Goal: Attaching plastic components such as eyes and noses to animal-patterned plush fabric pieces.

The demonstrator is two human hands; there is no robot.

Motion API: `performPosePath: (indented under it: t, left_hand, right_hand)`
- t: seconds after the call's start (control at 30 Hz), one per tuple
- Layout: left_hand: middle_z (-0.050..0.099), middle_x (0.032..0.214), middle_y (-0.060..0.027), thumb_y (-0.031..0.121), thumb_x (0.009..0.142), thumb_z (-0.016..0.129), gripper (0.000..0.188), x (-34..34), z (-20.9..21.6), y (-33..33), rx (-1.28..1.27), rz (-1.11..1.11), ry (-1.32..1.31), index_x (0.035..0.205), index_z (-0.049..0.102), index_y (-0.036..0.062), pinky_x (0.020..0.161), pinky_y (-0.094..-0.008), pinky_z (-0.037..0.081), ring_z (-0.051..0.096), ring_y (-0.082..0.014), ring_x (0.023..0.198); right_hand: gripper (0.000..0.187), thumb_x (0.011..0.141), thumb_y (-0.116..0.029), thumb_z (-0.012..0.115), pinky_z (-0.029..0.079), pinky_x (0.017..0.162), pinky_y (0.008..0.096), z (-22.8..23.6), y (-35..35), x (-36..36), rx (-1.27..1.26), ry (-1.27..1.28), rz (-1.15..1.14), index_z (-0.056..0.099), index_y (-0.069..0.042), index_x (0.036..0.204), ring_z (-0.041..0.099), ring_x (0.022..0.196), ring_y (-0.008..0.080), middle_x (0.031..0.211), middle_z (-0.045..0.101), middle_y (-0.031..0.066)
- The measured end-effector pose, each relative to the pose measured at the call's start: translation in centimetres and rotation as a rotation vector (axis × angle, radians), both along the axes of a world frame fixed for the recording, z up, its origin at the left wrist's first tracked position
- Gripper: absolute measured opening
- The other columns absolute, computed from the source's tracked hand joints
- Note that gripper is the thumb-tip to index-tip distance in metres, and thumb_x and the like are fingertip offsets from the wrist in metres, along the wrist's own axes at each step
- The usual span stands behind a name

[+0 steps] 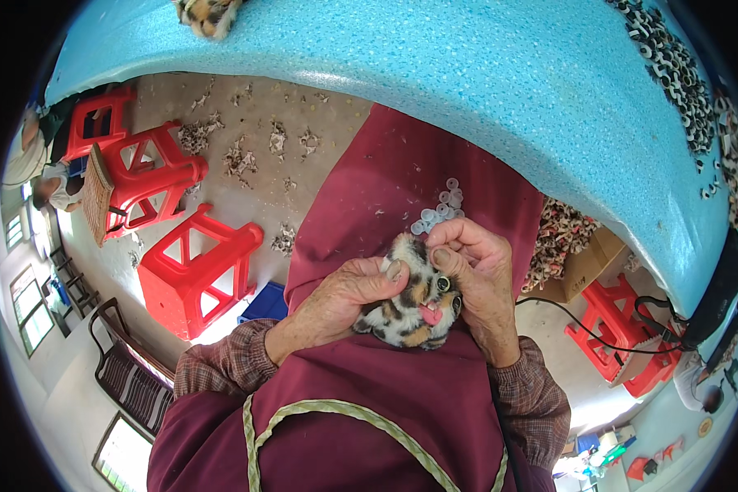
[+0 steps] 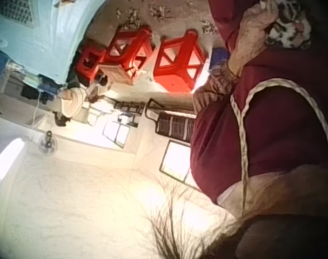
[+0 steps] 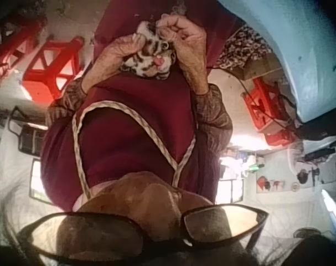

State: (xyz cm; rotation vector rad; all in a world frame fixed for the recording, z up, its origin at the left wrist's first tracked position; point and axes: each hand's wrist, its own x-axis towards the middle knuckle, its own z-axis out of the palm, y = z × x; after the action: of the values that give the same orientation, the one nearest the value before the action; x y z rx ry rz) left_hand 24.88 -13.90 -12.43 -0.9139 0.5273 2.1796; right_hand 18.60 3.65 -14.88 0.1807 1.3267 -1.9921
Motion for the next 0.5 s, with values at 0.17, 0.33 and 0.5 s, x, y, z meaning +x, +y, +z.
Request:
performPosePath:
  t: [0.17, 0.33, 0.5]
  left_hand:
    - [0.066, 0.099, -0.0059, 0.028, 0.093, 0.058, 0.033, -0.5, -0.1, -0.2, 0.033, -0.031, 0.113, 0.110, 0.059, -0.0004, 0.078, -0.0255, 0.052, 0.063, -0.0114, 0.086]
    - [0.065, 0.097, -0.0052, 0.026, 0.092, 0.058, 0.031, 0.1, 0.3, -0.4, -0.097, -0.126, 0.169, 0.108, 0.059, -0.0005, 0.074, -0.0254, 0.051, 0.062, -0.0111, 0.084]
    - [0.062, 0.091, -0.0048, 0.012, 0.087, 0.062, 0.022, -2.2, 2.1, -0.6, -0.275, -0.177, 0.217, 0.102, 0.063, -0.0044, 0.077, -0.0268, 0.050, 0.061, -0.0134, 0.083]
  right_hand:
    - [0.011, 0.086, -0.006, 0.066, 0.045, 0.066, 0.0174, -0.1, 0.0, -0.4, -0.010, -0.004, 0.006, 0.061, 0.002, 0.091, 0.056, 0.074, 0.0034, 0.081, 0.061, -0.0002]
    - [0.004, 0.085, 0.001, 0.060, 0.045, 0.066, 0.0187, 1.5, -0.3, -0.4, -0.012, -0.032, -0.054, 0.062, 0.001, 0.089, 0.056, 0.072, 0.0043, 0.080, 0.061, -0.0007]
    - [0.011, 0.087, -0.004, 0.061, 0.048, 0.071, 0.0224, 0.6, 0.2, -0.4, 0.079, 0.138, 0.054, 0.062, 0.001, 0.096, 0.058, 0.081, 0.0065, 0.091, 0.063, 0.0014]
